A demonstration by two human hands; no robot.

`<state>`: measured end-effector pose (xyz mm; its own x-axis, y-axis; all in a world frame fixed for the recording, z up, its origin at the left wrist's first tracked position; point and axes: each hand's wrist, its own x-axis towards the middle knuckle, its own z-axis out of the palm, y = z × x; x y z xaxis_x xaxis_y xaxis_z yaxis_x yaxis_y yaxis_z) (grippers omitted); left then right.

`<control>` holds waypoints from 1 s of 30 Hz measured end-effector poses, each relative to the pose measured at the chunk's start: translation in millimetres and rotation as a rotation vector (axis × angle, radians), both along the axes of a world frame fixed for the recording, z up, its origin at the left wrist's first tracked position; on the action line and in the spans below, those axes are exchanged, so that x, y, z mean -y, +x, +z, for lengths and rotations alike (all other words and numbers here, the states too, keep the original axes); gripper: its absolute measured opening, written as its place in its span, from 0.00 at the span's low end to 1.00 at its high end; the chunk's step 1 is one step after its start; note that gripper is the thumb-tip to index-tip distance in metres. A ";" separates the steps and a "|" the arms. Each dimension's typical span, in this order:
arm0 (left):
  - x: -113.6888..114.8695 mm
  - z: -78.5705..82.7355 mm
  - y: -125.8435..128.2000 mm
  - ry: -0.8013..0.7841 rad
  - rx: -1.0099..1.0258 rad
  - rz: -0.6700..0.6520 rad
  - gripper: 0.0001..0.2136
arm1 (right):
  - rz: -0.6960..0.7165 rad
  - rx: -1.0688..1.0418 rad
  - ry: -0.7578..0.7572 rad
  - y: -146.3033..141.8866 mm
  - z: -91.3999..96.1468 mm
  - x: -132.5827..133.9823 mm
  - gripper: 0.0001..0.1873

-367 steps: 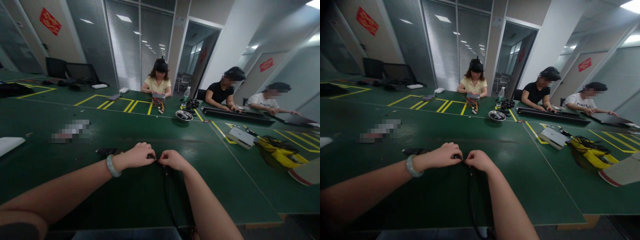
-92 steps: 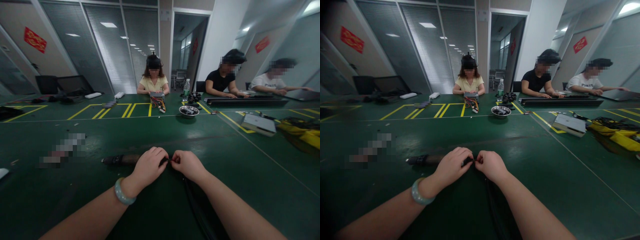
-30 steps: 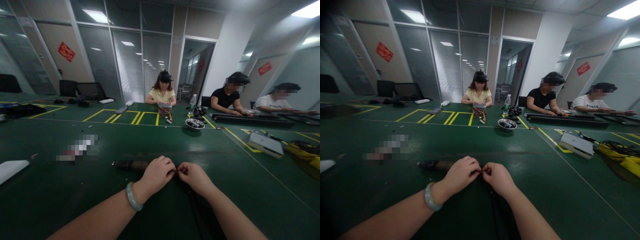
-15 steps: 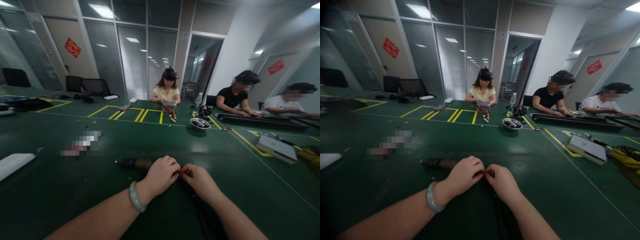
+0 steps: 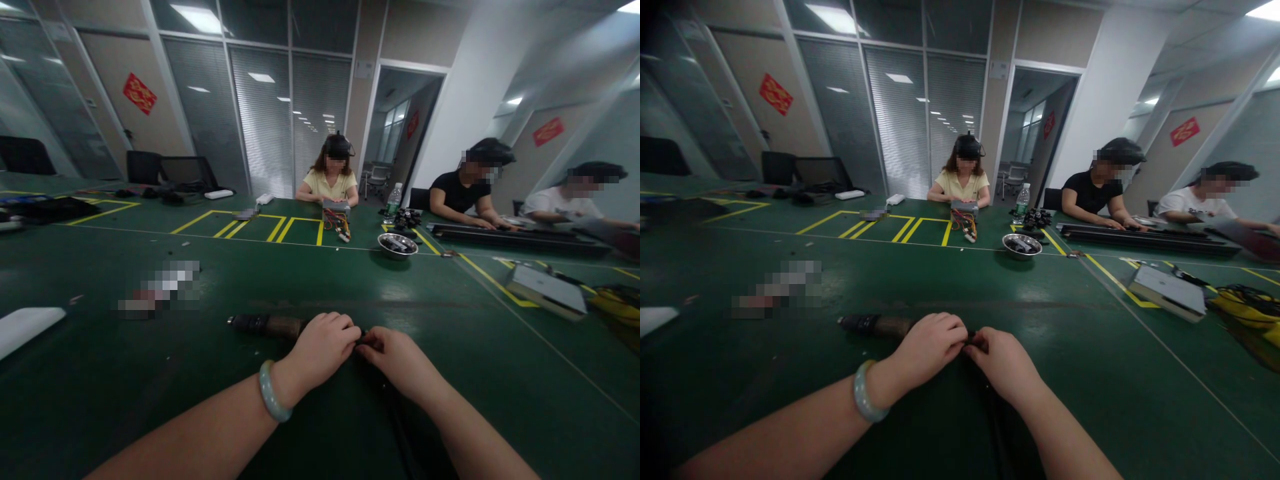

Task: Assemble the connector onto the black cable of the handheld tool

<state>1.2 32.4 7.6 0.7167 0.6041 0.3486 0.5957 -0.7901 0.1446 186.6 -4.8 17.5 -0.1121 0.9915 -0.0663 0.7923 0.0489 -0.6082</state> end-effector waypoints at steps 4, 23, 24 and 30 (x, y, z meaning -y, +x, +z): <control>-1.1 -1.9 1.2 0.010 0.001 0.011 0.02 | 0.002 0.003 0.015 1.0 0.8 -0.4 0.08; -1.4 -3.7 2.9 -0.044 0.019 0.037 0.03 | -0.008 -0.006 0.072 -3.9 -3.4 -2.8 0.07; -1.3 -3.5 2.4 -0.048 0.021 0.032 0.03 | -0.003 -0.009 0.074 -3.8 -3.5 -2.9 0.07; -0.9 -0.9 -0.4 -0.063 0.033 0.012 0.04 | -0.003 -0.018 0.055 -2.4 -4.1 -4.5 0.08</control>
<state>0.8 33.3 6.7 0.6978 0.6340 0.3332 0.5990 -0.7717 0.2138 184.2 -0.3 13.4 -0.1093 0.9940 -0.0094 0.7815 0.0801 -0.6187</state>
